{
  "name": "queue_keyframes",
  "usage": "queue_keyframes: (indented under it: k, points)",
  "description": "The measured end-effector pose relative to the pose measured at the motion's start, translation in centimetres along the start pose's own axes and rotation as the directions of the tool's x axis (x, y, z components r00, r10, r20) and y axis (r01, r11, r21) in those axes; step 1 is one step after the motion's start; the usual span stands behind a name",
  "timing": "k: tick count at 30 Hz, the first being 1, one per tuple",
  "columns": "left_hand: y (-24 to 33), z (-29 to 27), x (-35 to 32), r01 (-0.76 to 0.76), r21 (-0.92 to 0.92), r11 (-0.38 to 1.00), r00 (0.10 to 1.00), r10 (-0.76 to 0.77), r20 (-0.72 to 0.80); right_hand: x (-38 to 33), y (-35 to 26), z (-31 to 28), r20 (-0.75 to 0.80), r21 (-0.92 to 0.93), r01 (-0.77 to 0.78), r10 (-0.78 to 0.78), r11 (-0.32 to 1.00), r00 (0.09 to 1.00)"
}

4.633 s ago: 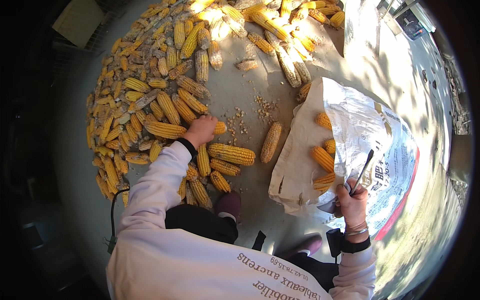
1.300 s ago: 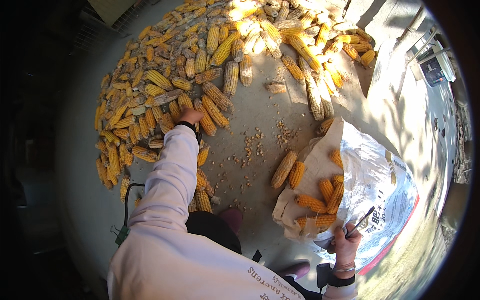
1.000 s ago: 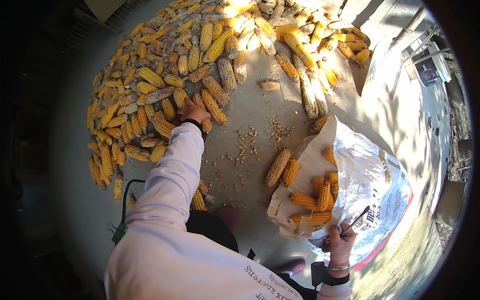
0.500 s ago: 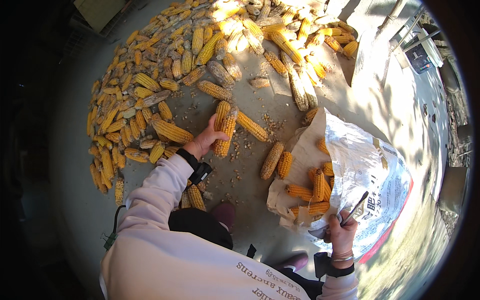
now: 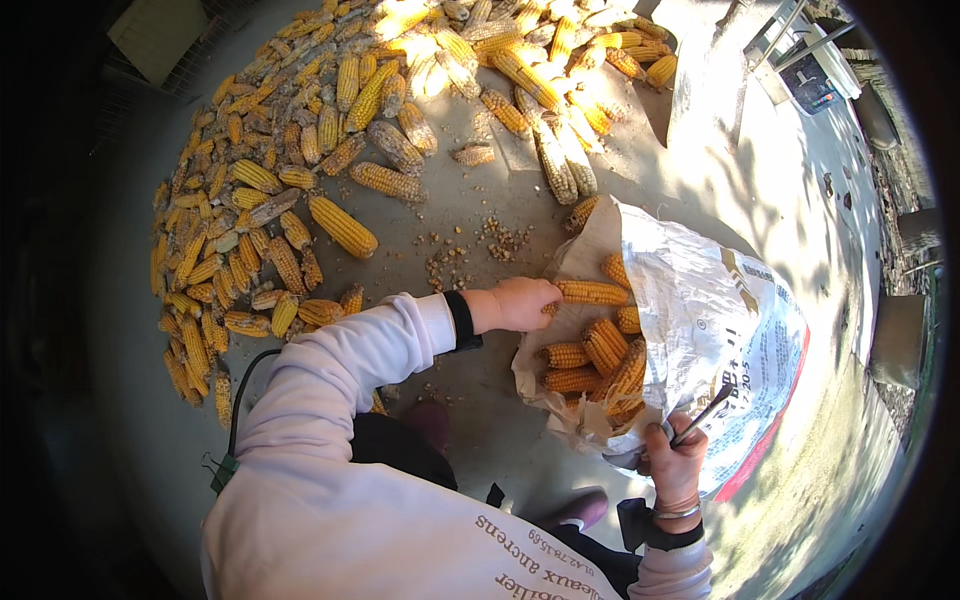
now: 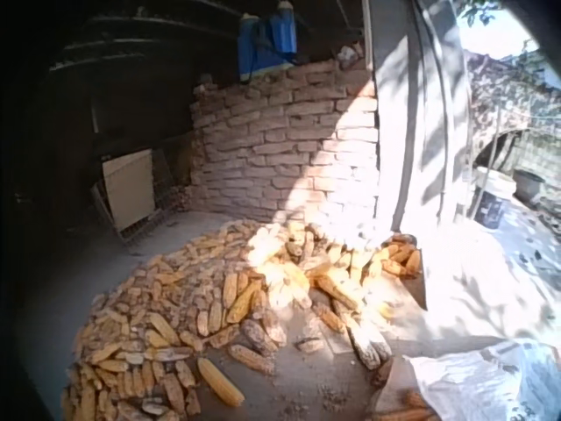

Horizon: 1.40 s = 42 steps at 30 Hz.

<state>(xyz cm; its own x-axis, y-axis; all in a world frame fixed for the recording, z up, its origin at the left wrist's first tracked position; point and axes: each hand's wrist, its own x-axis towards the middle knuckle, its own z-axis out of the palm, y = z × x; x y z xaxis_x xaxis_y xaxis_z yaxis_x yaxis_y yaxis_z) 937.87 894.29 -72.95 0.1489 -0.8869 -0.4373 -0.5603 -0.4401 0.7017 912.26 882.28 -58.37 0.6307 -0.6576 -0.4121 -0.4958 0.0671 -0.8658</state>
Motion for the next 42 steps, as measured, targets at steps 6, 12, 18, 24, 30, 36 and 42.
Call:
queue_keyframes:
  k: [6, 12, 18, 24, 30, 36, 42]
  points:
    - [-3.2, 2.5, 3.4, 0.055, 0.052, 0.997, 0.996, -0.051, -0.078, -0.6, -0.9, -0.1, -0.021, -0.006, -0.068, 0.068, 0.998, 0.997]
    - [-4.0, 2.7, 3.2, -0.199, -0.385, 0.901, 0.977, 0.155, -0.144, -0.1, -0.3, 0.3, -0.027, -0.008, -0.084, 0.084, 0.996, 0.996]
    - [-14.2, -3.8, -3.9, 0.632, 0.080, 0.770, 0.195, -0.058, -0.979, 0.7, 0.4, 0.7, -0.010, -0.034, -0.040, 0.040, 0.999, 0.999]
    - [-22.1, -6.1, -5.9, 0.562, -0.639, 0.525, -0.099, -0.725, -0.682, 0.8, 0.0, 1.4, 0.005, 0.014, -0.109, 0.109, 0.994, 0.994]
    - [-20.4, -6.7, -8.6, 0.024, -0.864, 0.502, 0.118, -0.860, -0.496, 0.7, 0.1, 0.9, 0.003, 0.014, -0.053, 0.053, 0.999, 0.999]
    - [-9.4, -3.3, -12.2, -0.122, -0.877, 0.465, 0.526, -0.719, -0.455, 0.7, -0.3, 0.9, 0.044, 0.007, -0.108, 0.107, 0.994, 0.993]
    - [-3.2, -0.3, -4.6, -0.021, -0.600, 0.799, 0.969, -0.132, -0.210, -0.6, -1.9, -0.9, 0.019, -0.046, -0.116, 0.117, 0.992, 0.993]
